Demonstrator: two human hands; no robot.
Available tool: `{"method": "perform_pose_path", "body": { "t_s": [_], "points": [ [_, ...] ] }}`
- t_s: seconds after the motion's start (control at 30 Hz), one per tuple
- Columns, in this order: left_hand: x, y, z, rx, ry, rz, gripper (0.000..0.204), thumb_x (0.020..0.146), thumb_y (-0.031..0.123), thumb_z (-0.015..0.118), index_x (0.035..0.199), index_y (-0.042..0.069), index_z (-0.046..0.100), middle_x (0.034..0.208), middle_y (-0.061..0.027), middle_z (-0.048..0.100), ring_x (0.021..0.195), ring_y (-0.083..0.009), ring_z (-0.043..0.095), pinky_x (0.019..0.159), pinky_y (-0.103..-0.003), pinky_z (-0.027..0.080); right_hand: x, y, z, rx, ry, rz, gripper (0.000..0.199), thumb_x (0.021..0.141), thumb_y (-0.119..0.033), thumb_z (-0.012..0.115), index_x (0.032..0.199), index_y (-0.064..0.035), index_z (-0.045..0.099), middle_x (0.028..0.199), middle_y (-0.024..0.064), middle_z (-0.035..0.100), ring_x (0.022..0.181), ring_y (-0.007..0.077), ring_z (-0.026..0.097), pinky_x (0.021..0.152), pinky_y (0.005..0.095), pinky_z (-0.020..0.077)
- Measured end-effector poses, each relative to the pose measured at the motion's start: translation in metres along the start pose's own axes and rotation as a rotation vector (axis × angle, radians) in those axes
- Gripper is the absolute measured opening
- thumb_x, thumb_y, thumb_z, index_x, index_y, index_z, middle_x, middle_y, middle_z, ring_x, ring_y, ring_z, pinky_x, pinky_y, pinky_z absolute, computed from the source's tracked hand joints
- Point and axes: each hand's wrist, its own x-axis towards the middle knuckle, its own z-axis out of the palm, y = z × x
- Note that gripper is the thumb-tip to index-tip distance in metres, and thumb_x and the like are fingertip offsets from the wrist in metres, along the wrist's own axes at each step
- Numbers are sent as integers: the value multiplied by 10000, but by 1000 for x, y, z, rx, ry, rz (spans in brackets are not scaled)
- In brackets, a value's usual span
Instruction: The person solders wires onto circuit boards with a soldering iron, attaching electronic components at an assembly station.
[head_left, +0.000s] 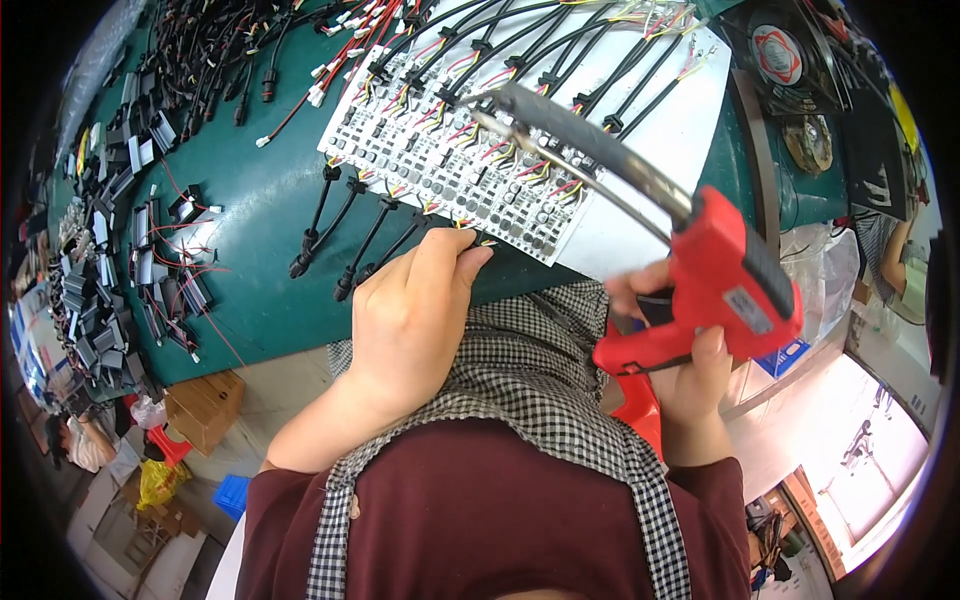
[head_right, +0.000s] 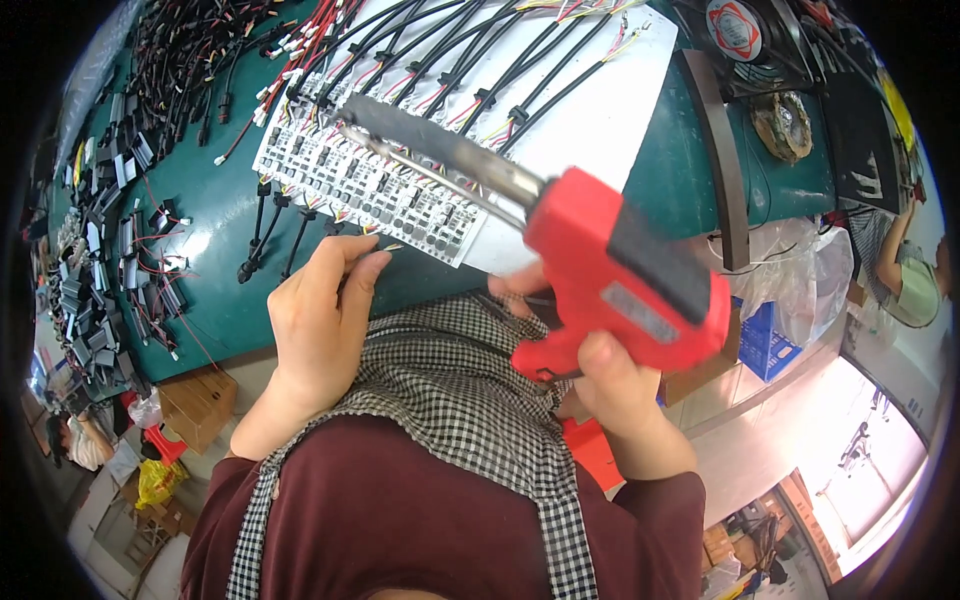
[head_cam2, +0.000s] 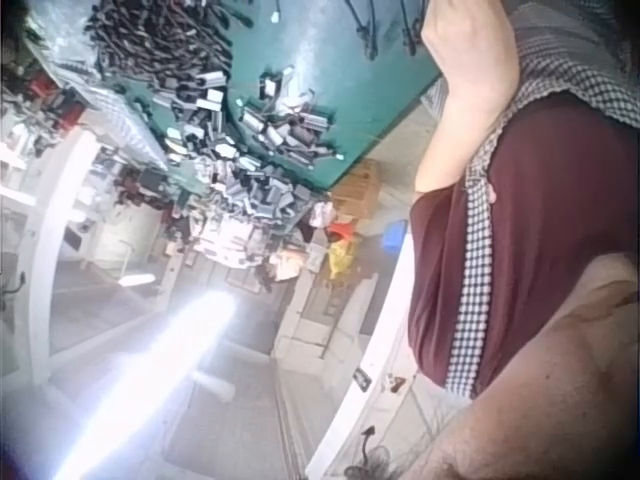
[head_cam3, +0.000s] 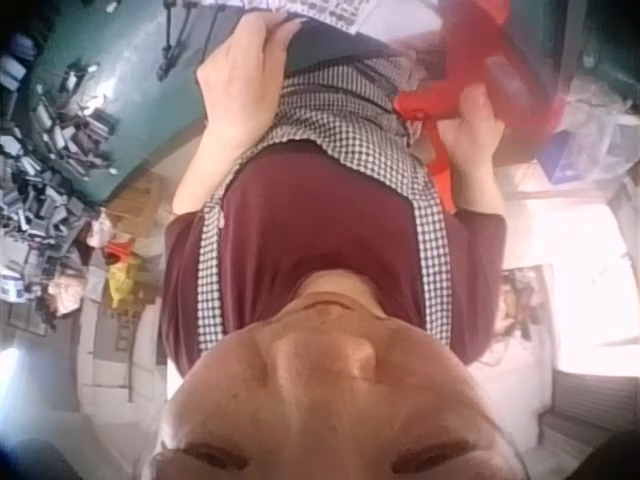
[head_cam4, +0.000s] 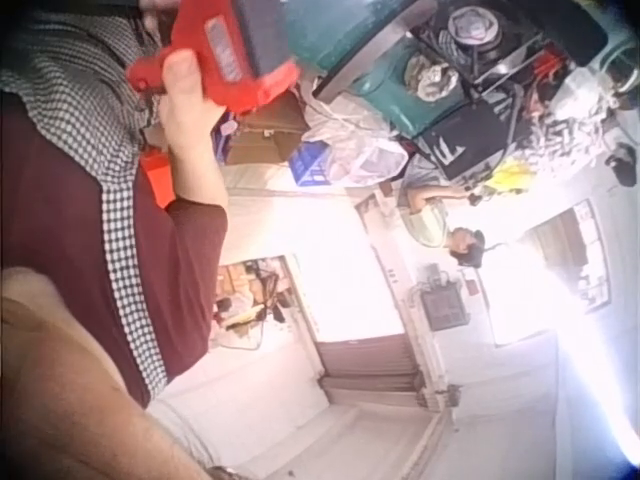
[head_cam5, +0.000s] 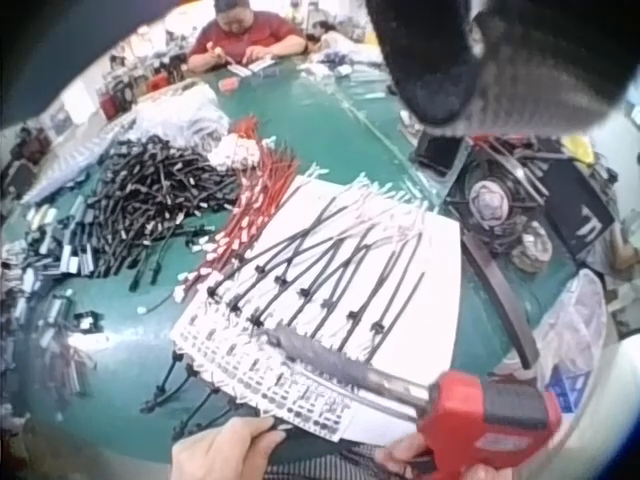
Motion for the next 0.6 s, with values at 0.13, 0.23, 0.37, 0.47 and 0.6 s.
{"method": "perform_pose_path", "body": {
  "t_s": [0.13, 0.23, 0.37, 0.47, 0.6],
  "points": [
    [-2, 0, -1, -16, -16, -29, 122, 793, 34, 656, 882, 6, 577, 656, -89, 584, 513, -182, 548, 487, -270, 420, 26, -1, 18, 188, -47, -35, 615, 849, -397, 562, 1250, 42, 405, 1175, 194, 530, 1174, 370, 467, 968, 421, 403],
    [1, 4, -5, -16, -81, -78, 140, 784, 45, 668, 880, 8, 573, 655, -83, 586, 503, -176, 533, 482, -273, 413, 35, 2, 20, 239, -102, -39, 554, 884, -357, 511, 1273, 20, 394, 1211, 167, 512, 1226, 427, 399, 1005, 452, 366],
    [4, 3, -10, 30, -153, -84, 156, 777, 53, 675, 887, 16, 570, 673, -76, 594, 510, -162, 525, 486, -270, 409, 39, 7, 23, 252, -78, -18, 534, 893, -326, 496, 1287, 16, 383, 1233, 181, 505, 1231, 417, 399, 1026, 464, 334],
    [8, -7, -8, 66, -173, 8, 194, 767, 97, 674, 898, 57, 538, 627, -68, 559, 564, -224, 576, 470, -325, 427, 39, 10, 20, 251, -87, -16, 524, 899, -316, 493, 1289, 15, 380, 1235, 186, 506, 1229, 410, 405, 1025, 473, 332],
    [8, -13, -6, -166, -201, -48, 205, 779, 74, 660, 940, 46, 537, 660, -80, 574, 574, -246, 579, 509, -326, 434, 39, 9, 21, 266, -70, 12, 508, 906, -298, 492, 1287, 21, 383, 1241, 191, 502, 1224, 409, 411, 1019, 485, 335]
  ]
}}
